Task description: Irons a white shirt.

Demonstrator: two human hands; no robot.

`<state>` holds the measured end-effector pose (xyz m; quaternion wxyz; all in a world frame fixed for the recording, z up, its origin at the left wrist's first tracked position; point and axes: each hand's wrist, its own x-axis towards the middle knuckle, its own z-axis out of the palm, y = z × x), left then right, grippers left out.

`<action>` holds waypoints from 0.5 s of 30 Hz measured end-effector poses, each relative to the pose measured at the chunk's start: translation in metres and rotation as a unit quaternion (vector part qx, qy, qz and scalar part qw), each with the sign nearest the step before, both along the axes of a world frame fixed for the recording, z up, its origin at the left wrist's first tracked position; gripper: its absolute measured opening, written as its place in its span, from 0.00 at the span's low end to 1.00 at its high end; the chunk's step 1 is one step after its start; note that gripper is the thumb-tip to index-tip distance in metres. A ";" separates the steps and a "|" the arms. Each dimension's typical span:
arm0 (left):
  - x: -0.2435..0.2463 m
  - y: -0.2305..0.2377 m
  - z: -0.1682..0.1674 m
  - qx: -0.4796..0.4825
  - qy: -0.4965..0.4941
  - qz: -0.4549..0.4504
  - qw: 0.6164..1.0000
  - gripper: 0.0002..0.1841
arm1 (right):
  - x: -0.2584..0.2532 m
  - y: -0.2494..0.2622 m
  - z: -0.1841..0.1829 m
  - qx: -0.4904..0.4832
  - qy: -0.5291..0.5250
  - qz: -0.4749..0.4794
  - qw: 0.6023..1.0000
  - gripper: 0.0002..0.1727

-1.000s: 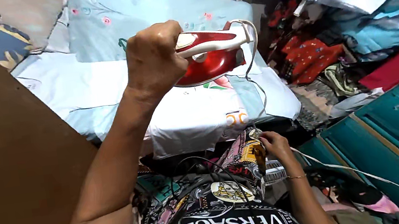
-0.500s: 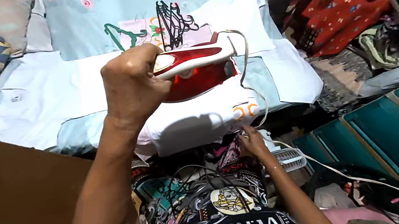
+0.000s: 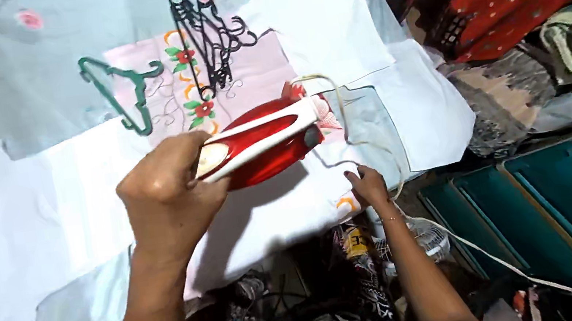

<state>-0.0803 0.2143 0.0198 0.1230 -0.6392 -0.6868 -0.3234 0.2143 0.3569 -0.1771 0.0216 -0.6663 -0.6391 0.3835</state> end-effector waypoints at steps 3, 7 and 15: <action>-0.004 0.029 -0.009 -0.027 0.002 0.010 1.000 0.18 | 0.003 0.004 -0.004 -0.005 0.017 -0.019 1.000 0.22; 0.008 0.057 0.002 -0.080 -0.001 0.022 0.997 0.18 | 0.006 -0.001 0.000 0.009 0.040 -0.035 0.999 0.21; 0.067 0.093 0.050 -0.208 -0.005 0.036 0.977 0.16 | 0.059 -0.020 0.039 -0.280 0.129 0.196 0.931 0.22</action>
